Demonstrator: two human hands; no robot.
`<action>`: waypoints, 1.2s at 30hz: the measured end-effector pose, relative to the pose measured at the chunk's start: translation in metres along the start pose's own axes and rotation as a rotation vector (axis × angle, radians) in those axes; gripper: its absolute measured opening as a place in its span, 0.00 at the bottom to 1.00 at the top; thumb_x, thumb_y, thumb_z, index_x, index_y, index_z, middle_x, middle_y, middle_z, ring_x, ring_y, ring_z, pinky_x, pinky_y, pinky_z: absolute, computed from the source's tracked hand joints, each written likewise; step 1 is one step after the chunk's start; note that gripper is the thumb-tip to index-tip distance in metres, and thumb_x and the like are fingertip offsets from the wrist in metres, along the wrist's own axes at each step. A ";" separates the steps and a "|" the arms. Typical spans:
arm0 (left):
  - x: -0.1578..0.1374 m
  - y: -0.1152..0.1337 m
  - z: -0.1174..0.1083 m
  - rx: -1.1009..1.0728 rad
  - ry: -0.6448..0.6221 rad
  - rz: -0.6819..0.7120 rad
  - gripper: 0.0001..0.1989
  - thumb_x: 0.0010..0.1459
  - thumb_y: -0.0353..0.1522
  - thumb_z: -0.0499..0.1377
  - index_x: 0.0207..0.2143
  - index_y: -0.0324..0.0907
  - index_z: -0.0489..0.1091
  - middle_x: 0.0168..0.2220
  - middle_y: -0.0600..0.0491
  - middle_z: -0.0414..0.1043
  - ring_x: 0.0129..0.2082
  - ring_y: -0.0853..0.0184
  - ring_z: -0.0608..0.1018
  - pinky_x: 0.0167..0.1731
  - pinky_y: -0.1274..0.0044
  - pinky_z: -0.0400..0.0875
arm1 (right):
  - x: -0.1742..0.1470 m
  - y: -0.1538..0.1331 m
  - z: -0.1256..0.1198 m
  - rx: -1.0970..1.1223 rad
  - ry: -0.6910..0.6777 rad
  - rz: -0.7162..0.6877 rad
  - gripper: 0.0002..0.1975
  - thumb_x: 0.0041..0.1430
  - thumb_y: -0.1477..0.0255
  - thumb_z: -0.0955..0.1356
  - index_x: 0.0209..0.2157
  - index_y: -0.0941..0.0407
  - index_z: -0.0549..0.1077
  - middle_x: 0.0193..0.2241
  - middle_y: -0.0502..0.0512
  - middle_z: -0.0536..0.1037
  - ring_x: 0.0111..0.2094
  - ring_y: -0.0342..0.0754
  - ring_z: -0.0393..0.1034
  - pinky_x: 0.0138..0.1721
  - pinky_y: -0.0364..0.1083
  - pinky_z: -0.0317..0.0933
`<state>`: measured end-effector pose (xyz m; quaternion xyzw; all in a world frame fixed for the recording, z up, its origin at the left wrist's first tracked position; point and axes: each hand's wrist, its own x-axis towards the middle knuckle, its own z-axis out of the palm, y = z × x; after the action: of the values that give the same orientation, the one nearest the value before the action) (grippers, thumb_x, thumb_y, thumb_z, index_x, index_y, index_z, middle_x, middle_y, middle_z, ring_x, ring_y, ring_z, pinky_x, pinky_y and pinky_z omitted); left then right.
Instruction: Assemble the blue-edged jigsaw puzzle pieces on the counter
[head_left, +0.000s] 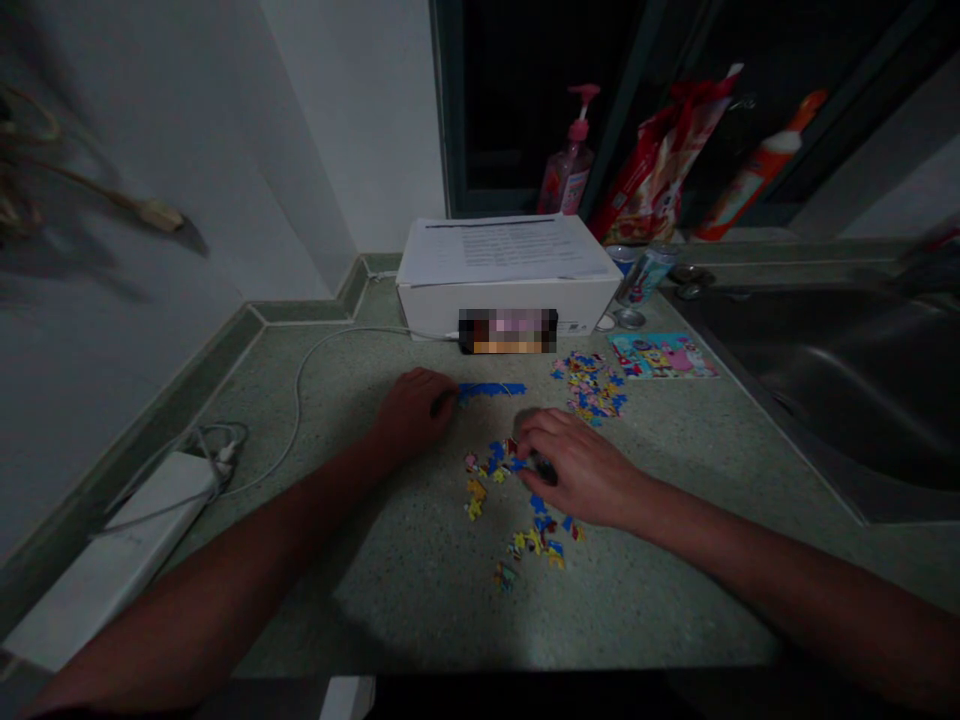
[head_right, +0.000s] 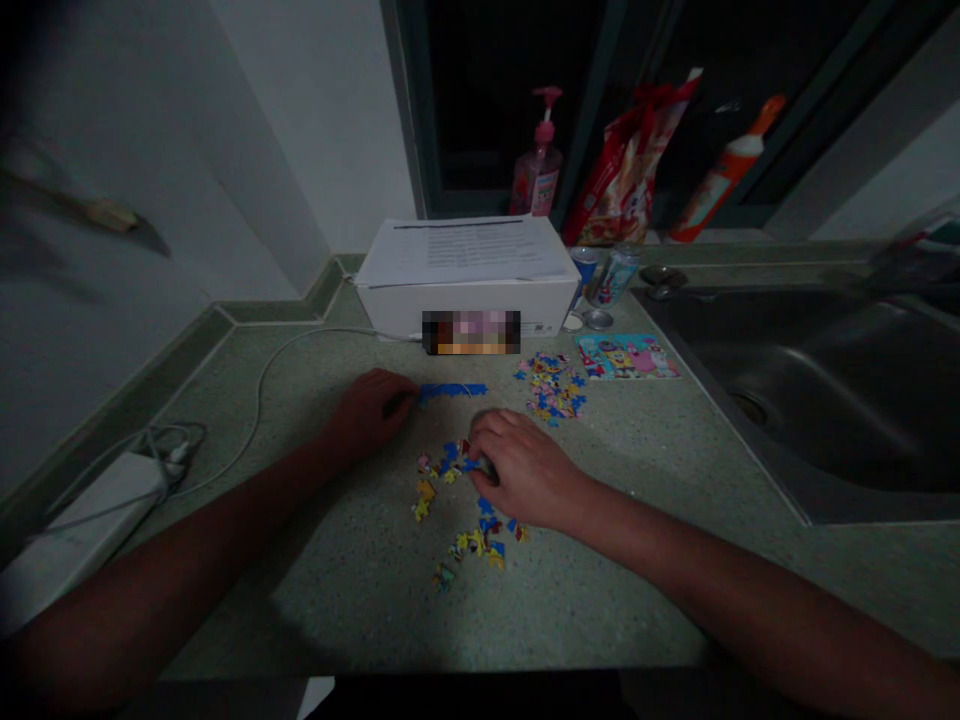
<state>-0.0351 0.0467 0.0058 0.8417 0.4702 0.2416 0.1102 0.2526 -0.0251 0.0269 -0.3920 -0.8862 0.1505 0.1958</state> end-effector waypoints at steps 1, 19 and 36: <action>0.000 0.000 0.000 -0.003 0.000 0.001 0.11 0.71 0.31 0.57 0.45 0.53 0.79 0.47 0.51 0.84 0.50 0.54 0.81 0.56 0.52 0.77 | 0.000 0.000 0.000 0.013 0.003 0.000 0.07 0.61 0.77 0.73 0.39 0.51 0.76 0.45 0.58 0.82 0.50 0.58 0.78 0.54 0.58 0.71; 0.001 -0.003 0.003 0.035 0.000 0.029 0.09 0.70 0.29 0.58 0.46 0.46 0.79 0.47 0.48 0.85 0.50 0.53 0.83 0.57 0.56 0.77 | 0.000 0.005 -0.002 0.043 0.009 0.011 0.09 0.60 0.79 0.75 0.37 0.51 0.77 0.47 0.59 0.82 0.53 0.58 0.77 0.56 0.59 0.72; 0.000 -0.002 0.002 0.027 -0.013 0.007 0.14 0.71 0.32 0.54 0.47 0.53 0.80 0.48 0.49 0.84 0.51 0.53 0.82 0.57 0.52 0.78 | -0.001 0.025 -0.033 -0.116 -0.149 0.078 0.10 0.69 0.78 0.66 0.45 0.52 0.79 0.46 0.58 0.83 0.48 0.57 0.81 0.49 0.56 0.74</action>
<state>-0.0362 0.0476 0.0034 0.8464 0.4697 0.2299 0.1010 0.2844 -0.0063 0.0451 -0.4247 -0.8896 0.1350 0.1000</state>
